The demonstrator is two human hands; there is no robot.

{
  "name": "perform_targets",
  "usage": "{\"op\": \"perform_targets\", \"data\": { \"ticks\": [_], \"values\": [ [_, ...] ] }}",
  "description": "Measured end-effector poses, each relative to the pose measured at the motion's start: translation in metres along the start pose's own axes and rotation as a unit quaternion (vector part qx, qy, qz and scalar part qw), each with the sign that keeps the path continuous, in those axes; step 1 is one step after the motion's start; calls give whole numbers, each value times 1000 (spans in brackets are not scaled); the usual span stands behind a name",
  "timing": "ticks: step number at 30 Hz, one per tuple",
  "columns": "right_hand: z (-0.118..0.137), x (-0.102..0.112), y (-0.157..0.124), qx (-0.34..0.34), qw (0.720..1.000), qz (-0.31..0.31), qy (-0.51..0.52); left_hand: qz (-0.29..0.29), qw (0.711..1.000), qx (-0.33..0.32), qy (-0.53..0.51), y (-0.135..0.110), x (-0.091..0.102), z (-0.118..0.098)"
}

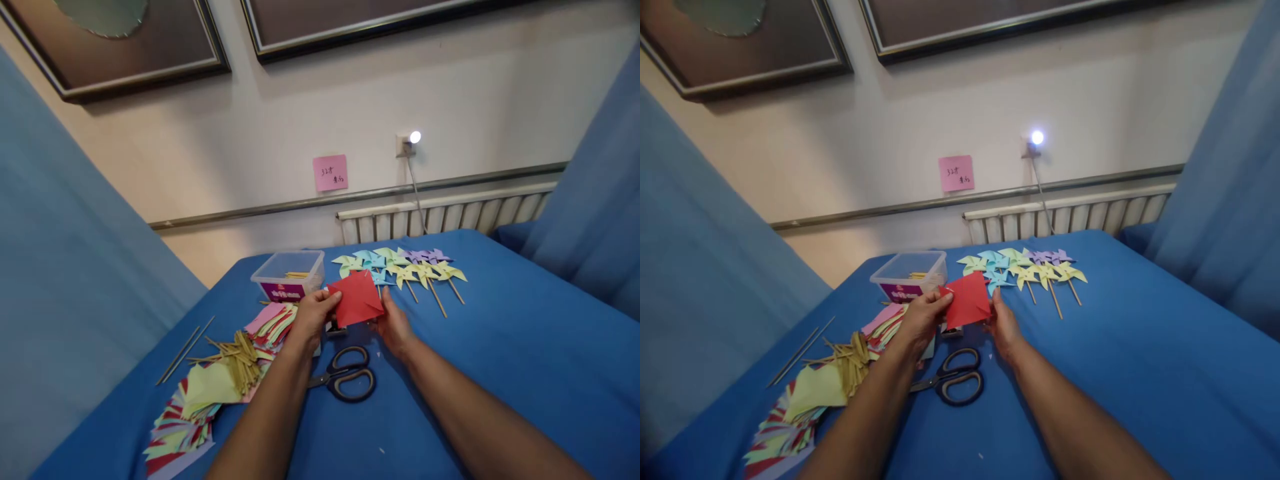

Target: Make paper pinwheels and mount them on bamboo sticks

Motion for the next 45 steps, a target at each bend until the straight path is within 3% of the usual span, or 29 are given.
{"op": "perform_targets", "data": {
  "ticks": [3,6,9,12,16,21,27,32,34,37,39,42,45],
  "values": [
    [2,4,3,-7,999,22,43,-15,999,12,30,7,0,18],
    [-5,10,6,-11,1000,4,-5,-34,998,1,43,9,6,25],
    [-15,12,8,-12,1000,-18,-17,-55,998,0,-13,7,7,31],
    [-18,11,7,-4,999,-50,3,-31,993,21,-109,3,-4,40],
    [-14,10,2,-1,996,-90,13,-33,996,-1,-85,-2,-16,48],
    [-14,1,-5,-30,999,-43,-15,-91,982,-45,-161,-3,-11,45],
    [-17,-5,-9,-40,999,-12,-36,-54,968,-33,-245,-7,-19,37],
    [-18,-7,-11,-34,995,15,-89,-63,963,-42,-257,-11,-23,39],
    [-15,-7,-12,-3,990,4,-138,-69,959,-30,-273,-11,-19,38],
    [-7,-6,-15,90,970,-55,-221,-85,950,-9,-301,-9,-12,34],
    [0,-6,-19,163,939,-76,-293,-84,943,12,-321,-8,-10,32],
    [8,-10,-22,249,879,-37,-404,-71,935,55,-344,-8,-10,33],
    [10,-13,-23,275,841,1,-466,-59,931,81,-351,-9,-12,35]
  ]
}}
Point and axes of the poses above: each hand's wrist, its own y-axis towards the middle knuckle, its own x-axis out of the back of the hand, z = x × y, the point moved 3 cm from there along y, towards the middle knuckle, and after that the axes turned 10 degrees about z, right-handed, at the moved point
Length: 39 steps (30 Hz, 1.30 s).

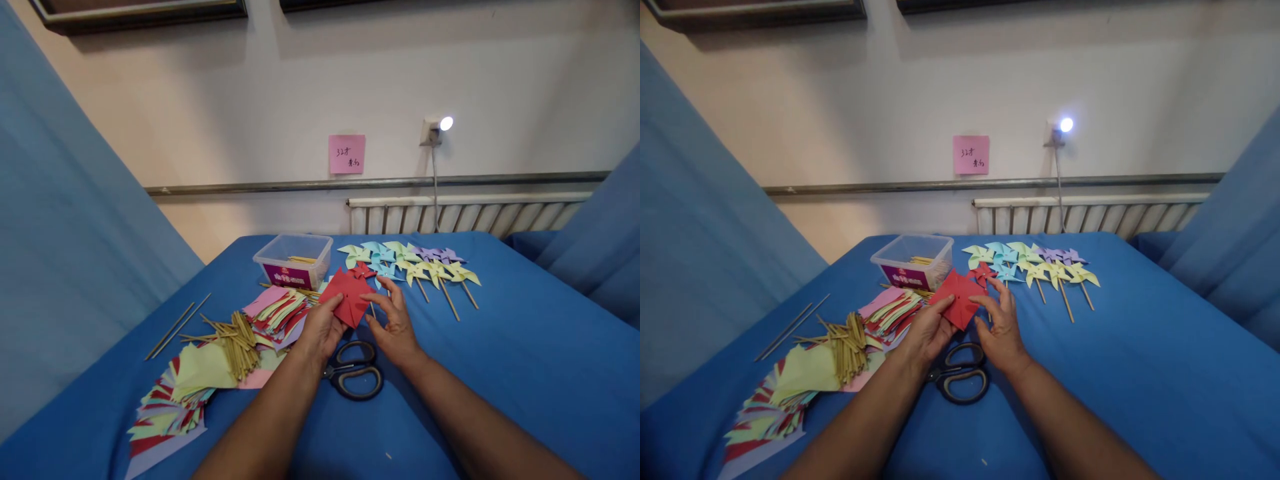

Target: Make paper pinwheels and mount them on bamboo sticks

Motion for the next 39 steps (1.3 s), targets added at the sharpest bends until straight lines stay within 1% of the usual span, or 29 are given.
{"op": "perform_targets", "data": {
  "ticks": [4,7,10,13,18,21,25,30,35,39],
  "values": [
    [1,0,2,-8,1000,15,-25,26,999,21,13,0,0,5],
    [1,1,2,-35,999,7,-6,48,998,30,11,0,-2,8],
    [0,2,2,-58,998,2,15,60,998,27,20,-1,-4,11],
    [-5,2,2,-86,996,-2,37,67,996,24,49,-3,-5,13],
    [-16,2,2,-135,987,-34,80,64,991,39,108,-5,-5,17],
    [-21,1,2,-149,983,-45,93,73,988,34,128,-6,-5,18],
    [-25,-1,2,-164,979,-41,113,94,981,28,169,-5,-5,21],
    [-25,-4,1,-180,974,-24,135,77,978,8,195,-4,-4,21],
    [-19,-3,1,-171,975,2,142,63,980,-18,190,-4,-6,17],
    [-17,-2,0,-157,978,13,133,46,984,-15,172,-3,-4,16]
  ]
}}
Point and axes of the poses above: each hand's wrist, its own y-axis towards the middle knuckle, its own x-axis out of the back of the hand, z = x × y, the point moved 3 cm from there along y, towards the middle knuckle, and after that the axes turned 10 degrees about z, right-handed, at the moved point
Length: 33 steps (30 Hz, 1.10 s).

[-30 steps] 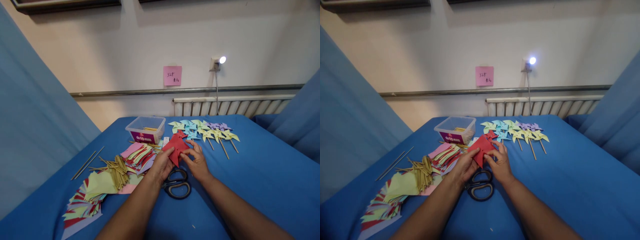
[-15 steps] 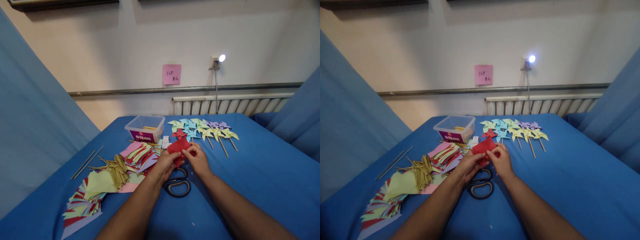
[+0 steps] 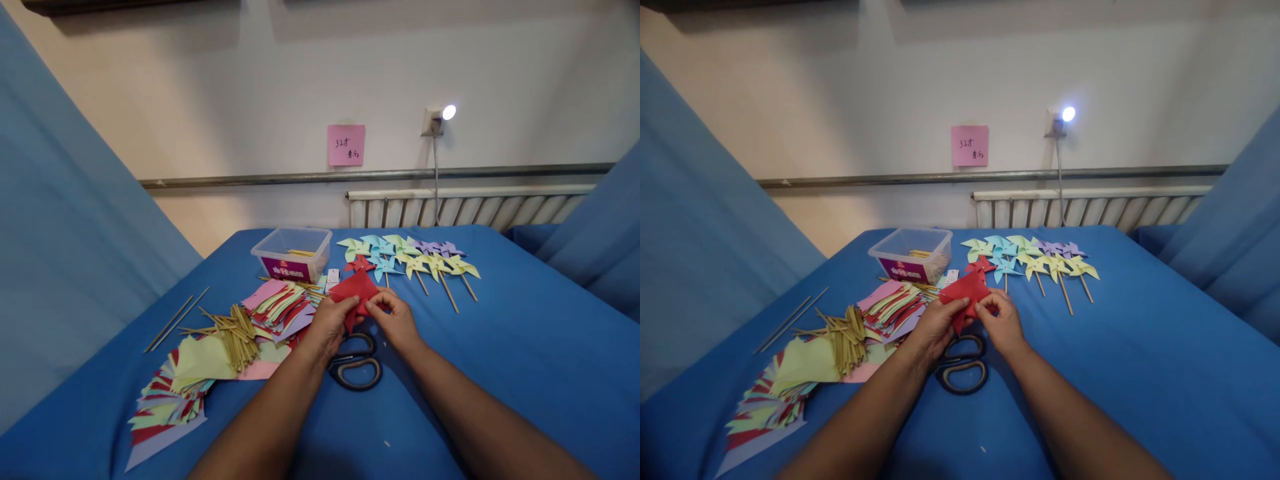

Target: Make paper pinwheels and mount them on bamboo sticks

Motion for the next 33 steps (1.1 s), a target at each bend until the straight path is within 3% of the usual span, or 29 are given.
{"op": "perform_targets", "data": {
  "ticks": [20,33],
  "values": [
    [-9,2,3,7,1000,-25,5,31,999,32,-8,-2,-7,-3],
    [-7,4,3,-9,999,-29,-19,59,998,16,19,-1,-5,3]
  ]
}}
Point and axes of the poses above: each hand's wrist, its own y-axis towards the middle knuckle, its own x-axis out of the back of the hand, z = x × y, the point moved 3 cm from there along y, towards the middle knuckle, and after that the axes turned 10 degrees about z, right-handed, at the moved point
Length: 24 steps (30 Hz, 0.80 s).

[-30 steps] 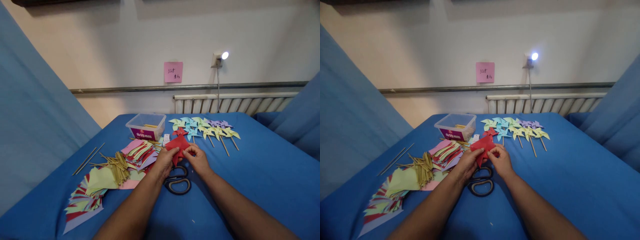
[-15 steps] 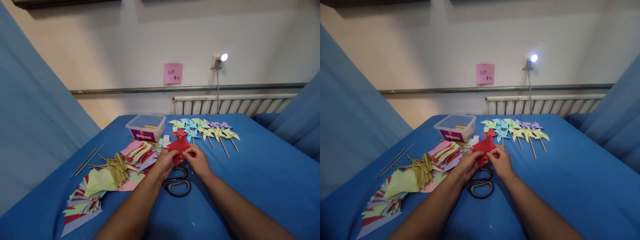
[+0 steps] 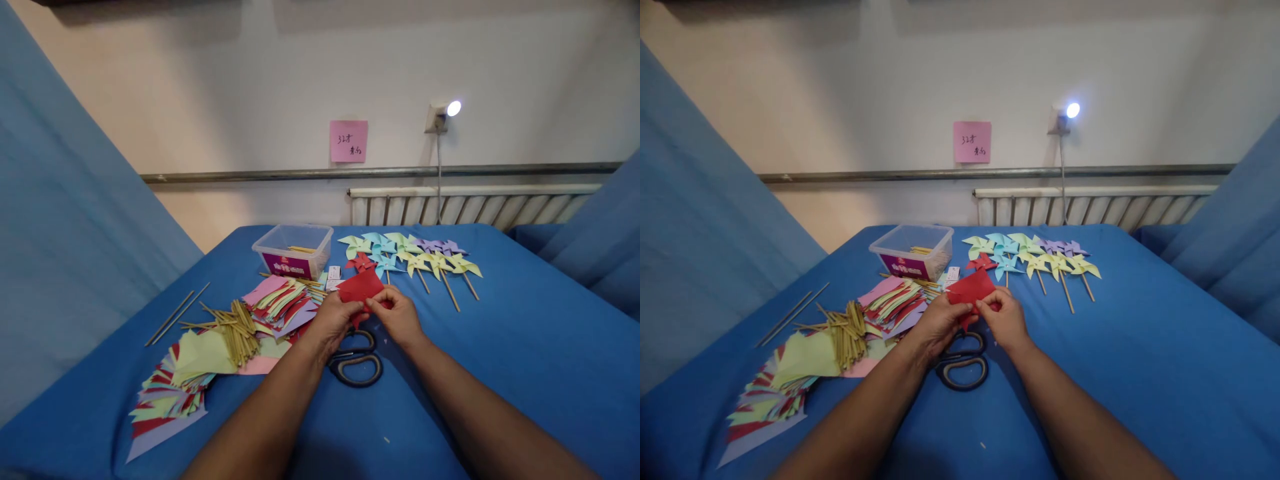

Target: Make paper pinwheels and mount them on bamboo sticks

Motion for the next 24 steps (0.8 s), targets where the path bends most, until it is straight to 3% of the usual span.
{"op": "perform_targets", "data": {
  "ticks": [24],
  "values": [
    [-10,-9,-6,-44,999,7,-3,-42,998,-10,51,2,6,6]
  ]
}}
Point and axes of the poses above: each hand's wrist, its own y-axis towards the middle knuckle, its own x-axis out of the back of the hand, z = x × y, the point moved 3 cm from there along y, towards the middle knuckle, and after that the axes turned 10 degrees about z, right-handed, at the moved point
